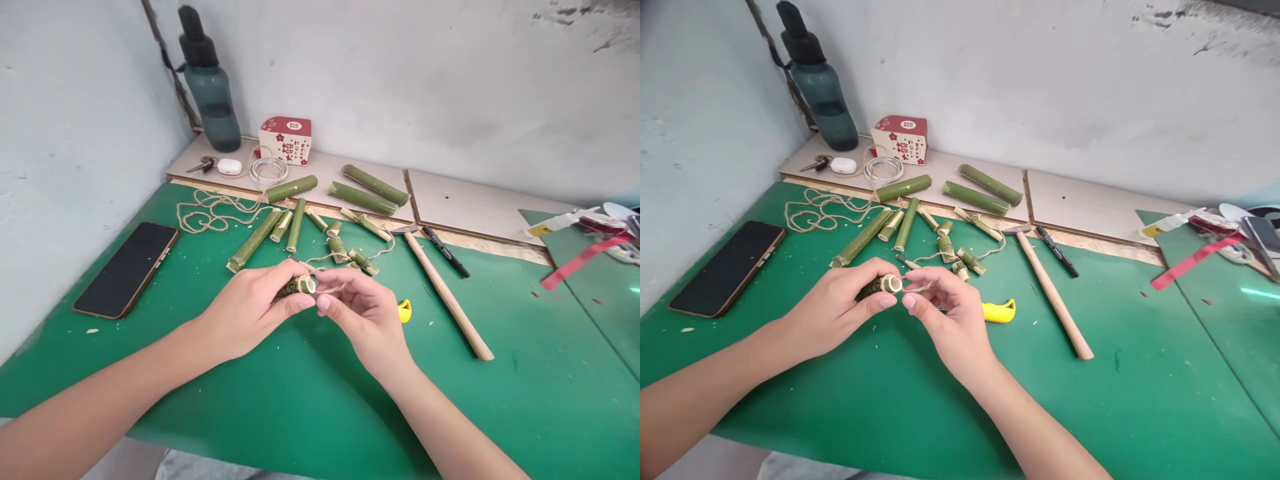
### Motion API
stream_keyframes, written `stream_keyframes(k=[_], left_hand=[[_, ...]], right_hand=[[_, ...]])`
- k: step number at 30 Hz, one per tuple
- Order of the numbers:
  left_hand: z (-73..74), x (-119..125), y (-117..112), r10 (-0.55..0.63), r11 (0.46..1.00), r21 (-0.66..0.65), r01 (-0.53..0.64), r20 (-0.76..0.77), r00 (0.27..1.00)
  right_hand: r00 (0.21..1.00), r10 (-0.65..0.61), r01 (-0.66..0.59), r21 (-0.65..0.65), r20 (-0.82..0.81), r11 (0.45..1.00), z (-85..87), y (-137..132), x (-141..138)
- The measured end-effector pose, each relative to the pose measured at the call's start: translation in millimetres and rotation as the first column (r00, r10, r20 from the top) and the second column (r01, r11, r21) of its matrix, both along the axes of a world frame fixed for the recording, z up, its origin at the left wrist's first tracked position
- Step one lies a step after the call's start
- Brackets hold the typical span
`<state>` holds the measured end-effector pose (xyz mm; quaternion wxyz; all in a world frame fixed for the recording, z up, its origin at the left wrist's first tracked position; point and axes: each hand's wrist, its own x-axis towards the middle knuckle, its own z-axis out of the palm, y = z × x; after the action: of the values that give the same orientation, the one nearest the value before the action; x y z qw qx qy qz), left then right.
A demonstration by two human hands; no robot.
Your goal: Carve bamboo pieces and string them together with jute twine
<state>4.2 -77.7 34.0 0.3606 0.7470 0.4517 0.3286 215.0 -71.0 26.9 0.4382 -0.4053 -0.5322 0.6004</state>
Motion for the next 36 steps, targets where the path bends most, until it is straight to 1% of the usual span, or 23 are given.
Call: stream_keyframes(k=[2,4,7,10,13,17,20,23,26,29,31,32,34,36], left_hand=[[1.6,0.1,0.2,-0.017,1.0,-0.008,0.017,0.001,1.0],[2.4,0.4,-0.4,-0.043,0.999,-0.003,0.043,-0.028,0.999],[0.6,1.1,-1.1,-0.062,0.998,0.022,0.064,-0.085,0.994],[-3.2,1.4,-0.6,-0.063,0.997,0.032,0.068,-0.132,0.989],[-5.2,1.8,0.5,-0.065,0.997,0.026,0.07,-0.167,0.984],[-4.2,3.0,1.8,-0.048,0.999,0.008,0.05,-0.168,0.985],[-4.1,3.8,2.9,-0.04,0.999,0.005,0.041,-0.147,0.988],[-4.9,3.8,3.8,-0.042,0.999,0.016,0.045,-0.15,0.988],[-4.0,3.0,3.5,-0.046,0.999,0.004,0.047,-0.182,0.982],[0.3,1.9,1.3,-0.054,0.998,-0.045,0.046,-0.215,0.975],[4.3,1.1,-0.8,-0.056,0.997,-0.063,0.044,-0.204,0.977],[6.3,0.9,-1.9,-0.059,0.997,-0.059,0.048,-0.185,0.981],[9.5,0.8,-3.4,-0.072,0.997,-0.033,0.068,-0.129,0.989],[11.0,1.2,-4.1,-0.083,0.997,0.005,0.083,-0.081,0.993]], right_hand=[[0.999,0.018,-0.02,-0.056,-0.043,0.998,-2.4,3.6,0.9],[0.999,-0.004,0.001,-0.075,-0.033,0.997,-2.0,5.7,2.9],[0.994,-0.109,0.106,-0.079,-0.028,0.991,4.0,7.2,7.4],[0.972,-0.2,0.192,-0.072,-0.124,0.979,10.8,9.6,12.4],[0.956,-0.204,0.185,-0.106,-0.211,0.977,13.3,12.6,16.1],[0.952,-0.181,0.148,-0.146,-0.248,0.978,12.9,14.3,18.6],[0.948,-0.197,0.167,-0.136,-0.25,0.976,14.0,13.7,19.8],[0.931,-0.218,0.193,-0.112,-0.293,0.975,16.3,12.9,20.8],[0.915,-0.264,0.267,-0.034,-0.306,0.963,16.1,13.4,21.4],[0.931,-0.295,0.324,0.116,-0.216,0.939,11.1,14.3,20.1],[0.956,-0.275,0.29,0.198,-0.1,0.936,6.1,13.6,17.7],[0.968,-0.248,0.247,0.235,-0.024,0.94,3.5,12.8,16.0],[0.973,-0.174,0.116,0.332,0.15,0.936,-1.1,10.4,12.2],[0.947,-0.104,-0.037,0.424,0.305,0.905,-4.8,8.2,8.7]])
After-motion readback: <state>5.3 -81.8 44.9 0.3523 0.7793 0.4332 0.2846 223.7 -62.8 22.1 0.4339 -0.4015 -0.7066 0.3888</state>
